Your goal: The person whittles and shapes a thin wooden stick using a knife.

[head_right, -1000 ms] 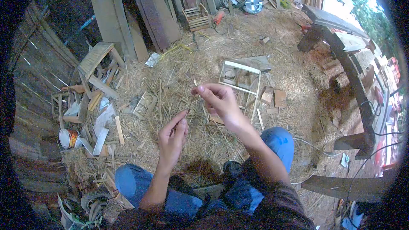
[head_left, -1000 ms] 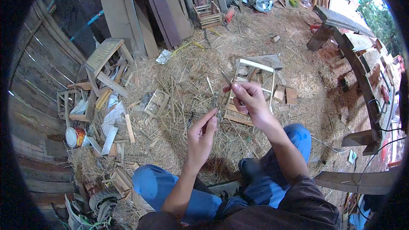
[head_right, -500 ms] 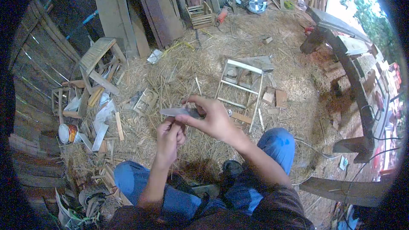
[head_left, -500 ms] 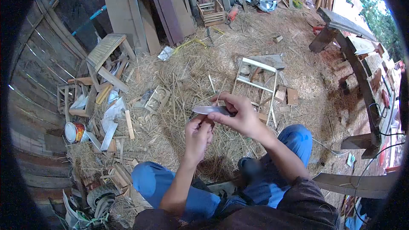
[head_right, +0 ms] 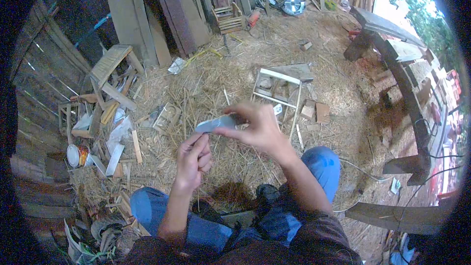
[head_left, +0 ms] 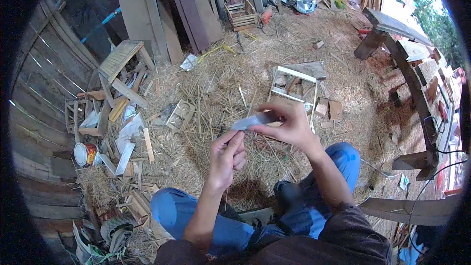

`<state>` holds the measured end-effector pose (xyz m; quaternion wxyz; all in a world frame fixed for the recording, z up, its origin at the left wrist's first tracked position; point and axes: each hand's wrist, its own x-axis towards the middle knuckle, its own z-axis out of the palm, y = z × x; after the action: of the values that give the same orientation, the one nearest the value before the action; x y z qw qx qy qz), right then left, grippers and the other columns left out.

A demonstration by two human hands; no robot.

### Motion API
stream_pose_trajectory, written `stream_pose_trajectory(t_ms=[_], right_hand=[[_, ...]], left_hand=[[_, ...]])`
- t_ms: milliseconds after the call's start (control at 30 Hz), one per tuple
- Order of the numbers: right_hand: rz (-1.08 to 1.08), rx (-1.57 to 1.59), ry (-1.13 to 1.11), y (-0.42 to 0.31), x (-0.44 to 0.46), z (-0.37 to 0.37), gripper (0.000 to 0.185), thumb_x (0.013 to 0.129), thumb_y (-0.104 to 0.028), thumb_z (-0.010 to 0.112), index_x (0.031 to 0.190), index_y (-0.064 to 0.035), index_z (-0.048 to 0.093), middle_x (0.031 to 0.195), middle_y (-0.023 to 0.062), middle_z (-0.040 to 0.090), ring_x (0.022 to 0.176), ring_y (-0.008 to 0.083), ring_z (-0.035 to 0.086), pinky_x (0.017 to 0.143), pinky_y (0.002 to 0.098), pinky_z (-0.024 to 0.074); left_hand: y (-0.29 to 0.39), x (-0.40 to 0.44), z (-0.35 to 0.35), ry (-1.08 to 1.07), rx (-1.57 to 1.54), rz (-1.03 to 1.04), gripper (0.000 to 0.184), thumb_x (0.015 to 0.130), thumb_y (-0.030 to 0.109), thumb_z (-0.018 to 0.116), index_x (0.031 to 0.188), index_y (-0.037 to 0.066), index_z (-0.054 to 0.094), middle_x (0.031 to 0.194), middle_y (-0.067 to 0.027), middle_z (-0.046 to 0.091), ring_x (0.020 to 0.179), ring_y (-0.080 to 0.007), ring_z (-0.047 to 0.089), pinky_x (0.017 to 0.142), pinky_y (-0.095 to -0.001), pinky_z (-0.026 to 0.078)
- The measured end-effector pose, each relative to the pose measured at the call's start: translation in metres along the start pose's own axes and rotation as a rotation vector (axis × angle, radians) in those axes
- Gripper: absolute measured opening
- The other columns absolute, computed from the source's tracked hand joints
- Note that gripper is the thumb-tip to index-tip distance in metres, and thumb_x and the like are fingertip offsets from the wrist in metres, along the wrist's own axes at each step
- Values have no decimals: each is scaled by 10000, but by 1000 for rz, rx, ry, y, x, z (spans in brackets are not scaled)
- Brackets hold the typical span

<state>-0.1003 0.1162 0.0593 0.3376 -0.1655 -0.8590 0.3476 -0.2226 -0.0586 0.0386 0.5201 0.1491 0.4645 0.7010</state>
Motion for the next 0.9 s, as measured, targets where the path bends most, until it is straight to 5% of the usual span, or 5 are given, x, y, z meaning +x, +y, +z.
stream_pose_trajectory(t_ms=[167, 367, 500, 600, 900], right_hand=[[-16, -225, 112, 17, 8, -8, 383, 702, -257, 923, 917, -4, 732, 768, 92, 692, 685, 174, 694, 588, 297, 531], [-49, -22, -31, -6, -6, 16, 375, 748, -347, 871, 876, -26, 724, 749, 130, 684, 642, 286, 680, 575, 349, 525], [53, -93, 110, 11, 6, -2, 376, 750, -319, 873, 879, -8, 706, 732, 145, 656, 616, 274, 648, 564, 350, 501], [45, 8, 46, -5, -4, 7, 364, 758, -325, 868, 861, -20, 699, 733, 145, 649, 631, 276, 649, 579, 359, 505], [136, -17, 99, 7, -4, -8, 379, 734, -337, 883, 826, -14, 708, 736, 131, 679, 656, 259, 685, 592, 369, 534]], left_hand=[[11, -1, 5, 27, -69, -61, 276, 1034, 192, 576, 1288, 92, 623, 673, 76, 344, 465, -12, 254, 402, -209, 176], [-10, 5, -6, 6, -22, -11, 317, 1043, 183, 558, 1343, 87, 584, 670, 75, 337, 469, -10, 254, 408, -210, 179], [9, -3, 7, 1, 65, -15, 172, 1048, 181, 551, 1162, 75, 625, 665, 76, 363, 477, -7, 266, 415, -210, 191], [0, 2, -1, 7, 92, -15, 336, 1056, 193, 552, 1363, 62, 587, 658, 83, 351, 500, -10, 287, 436, -201, 235], [-1, -1, 1, -22, 113, -24, 377, 1055, 212, 556, 1401, 61, 569, 661, 89, 337, 499, -12, 276, 440, -210, 228]])
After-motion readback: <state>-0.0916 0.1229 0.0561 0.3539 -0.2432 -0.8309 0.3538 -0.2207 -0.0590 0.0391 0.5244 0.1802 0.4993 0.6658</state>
